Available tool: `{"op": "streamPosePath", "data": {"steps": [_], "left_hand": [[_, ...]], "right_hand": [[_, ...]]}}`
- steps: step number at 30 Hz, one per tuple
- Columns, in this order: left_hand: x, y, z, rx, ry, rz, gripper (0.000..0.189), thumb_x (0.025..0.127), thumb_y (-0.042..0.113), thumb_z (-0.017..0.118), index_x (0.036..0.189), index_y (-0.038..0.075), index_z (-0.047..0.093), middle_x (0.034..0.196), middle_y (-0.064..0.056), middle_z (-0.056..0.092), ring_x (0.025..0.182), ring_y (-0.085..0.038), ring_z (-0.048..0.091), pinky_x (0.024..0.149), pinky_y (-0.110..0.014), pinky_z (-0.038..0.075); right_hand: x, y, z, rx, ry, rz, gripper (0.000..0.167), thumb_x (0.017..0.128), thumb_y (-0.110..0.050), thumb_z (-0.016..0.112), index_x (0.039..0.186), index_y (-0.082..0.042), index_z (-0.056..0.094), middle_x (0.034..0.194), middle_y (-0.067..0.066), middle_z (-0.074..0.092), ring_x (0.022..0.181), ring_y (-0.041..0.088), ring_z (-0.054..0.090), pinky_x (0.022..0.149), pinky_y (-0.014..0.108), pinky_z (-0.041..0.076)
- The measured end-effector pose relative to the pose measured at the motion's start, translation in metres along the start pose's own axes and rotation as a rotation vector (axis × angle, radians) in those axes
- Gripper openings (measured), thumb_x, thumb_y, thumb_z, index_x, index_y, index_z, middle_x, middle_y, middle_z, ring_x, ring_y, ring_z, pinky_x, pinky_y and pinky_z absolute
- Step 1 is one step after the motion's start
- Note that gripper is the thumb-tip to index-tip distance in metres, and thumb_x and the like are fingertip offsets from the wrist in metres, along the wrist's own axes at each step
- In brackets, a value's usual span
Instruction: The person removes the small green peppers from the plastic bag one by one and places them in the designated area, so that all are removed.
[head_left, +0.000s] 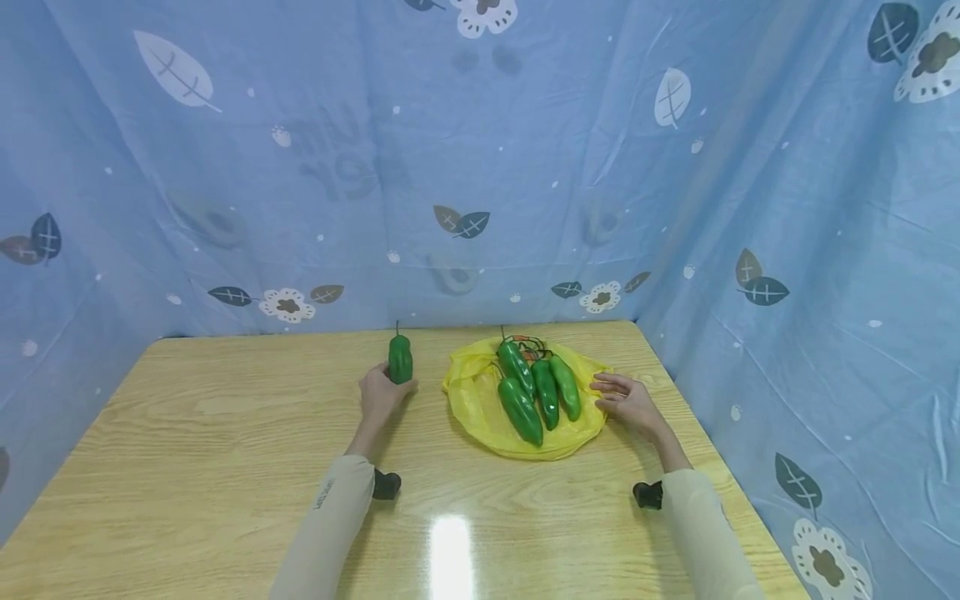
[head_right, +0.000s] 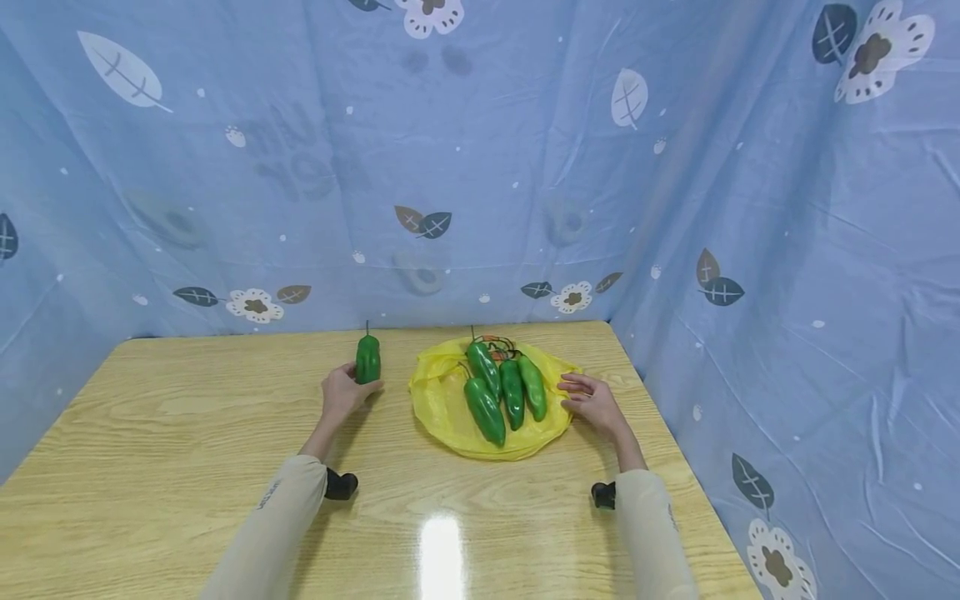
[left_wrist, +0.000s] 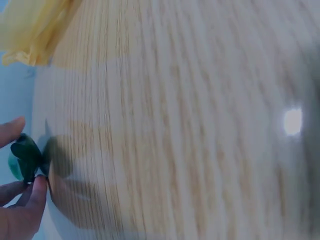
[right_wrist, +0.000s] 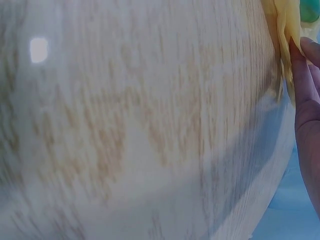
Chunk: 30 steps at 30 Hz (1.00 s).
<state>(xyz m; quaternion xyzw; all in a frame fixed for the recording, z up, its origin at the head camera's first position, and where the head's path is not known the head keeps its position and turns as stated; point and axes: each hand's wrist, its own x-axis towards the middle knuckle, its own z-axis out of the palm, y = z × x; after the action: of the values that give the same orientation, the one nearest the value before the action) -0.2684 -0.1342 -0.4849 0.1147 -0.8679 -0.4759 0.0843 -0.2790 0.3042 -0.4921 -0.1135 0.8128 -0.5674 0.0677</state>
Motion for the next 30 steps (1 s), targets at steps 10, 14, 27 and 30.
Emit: {"op": "streamPosePath", "data": {"steps": [10, 14, 27, 30], "left_hand": [[0.000, 0.000, -0.005, 0.042, -0.006, -0.025, 0.042, 0.081, 0.012, 0.075, 0.111, -0.013, 0.059, 0.103, -0.029, 0.063, 0.096, -0.040, 0.062, 0.083, -0.049, 0.052], [-0.001, 0.000, -0.008, 0.058, -0.013, -0.033, 0.043, 0.081, 0.014, 0.076, 0.110, -0.012, 0.058, 0.103, -0.029, 0.062, 0.095, -0.041, 0.062, 0.081, -0.049, 0.052], [-0.005, 0.006, -0.014, -0.147, 0.083, 0.011, 0.065, 0.086, 0.018, 0.073, 0.136, -0.011, 0.043, 0.136, -0.031, 0.046, 0.124, -0.045, 0.046, 0.099, -0.049, 0.044], [-0.008, 0.008, -0.012, -0.205, 0.141, 0.018, 0.060, 0.087, 0.018, 0.072, 0.133, -0.010, 0.048, 0.135, -0.028, 0.050, 0.122, -0.042, 0.050, 0.098, -0.045, 0.046]], "right_hand": [[0.000, -0.003, 0.001, -0.018, 0.004, -0.007, 0.052, 0.088, 0.005, 0.063, 0.136, 0.012, 0.043, 0.129, 0.033, 0.051, 0.120, 0.045, 0.048, 0.089, 0.018, 0.048], [-0.001, -0.003, 0.001, -0.023, 0.002, -0.007, 0.052, 0.088, 0.004, 0.063, 0.136, 0.012, 0.043, 0.129, 0.033, 0.052, 0.120, 0.045, 0.049, 0.089, 0.018, 0.048], [-0.004, -0.005, 0.002, -0.012, 0.002, -0.020, 0.052, 0.089, 0.005, 0.062, 0.135, 0.014, 0.041, 0.128, 0.035, 0.050, 0.121, 0.047, 0.047, 0.092, 0.019, 0.046], [-0.003, -0.004, 0.002, -0.020, 0.004, -0.017, 0.052, 0.089, 0.004, 0.062, 0.136, 0.014, 0.041, 0.128, 0.035, 0.051, 0.120, 0.047, 0.048, 0.091, 0.018, 0.047]]}}
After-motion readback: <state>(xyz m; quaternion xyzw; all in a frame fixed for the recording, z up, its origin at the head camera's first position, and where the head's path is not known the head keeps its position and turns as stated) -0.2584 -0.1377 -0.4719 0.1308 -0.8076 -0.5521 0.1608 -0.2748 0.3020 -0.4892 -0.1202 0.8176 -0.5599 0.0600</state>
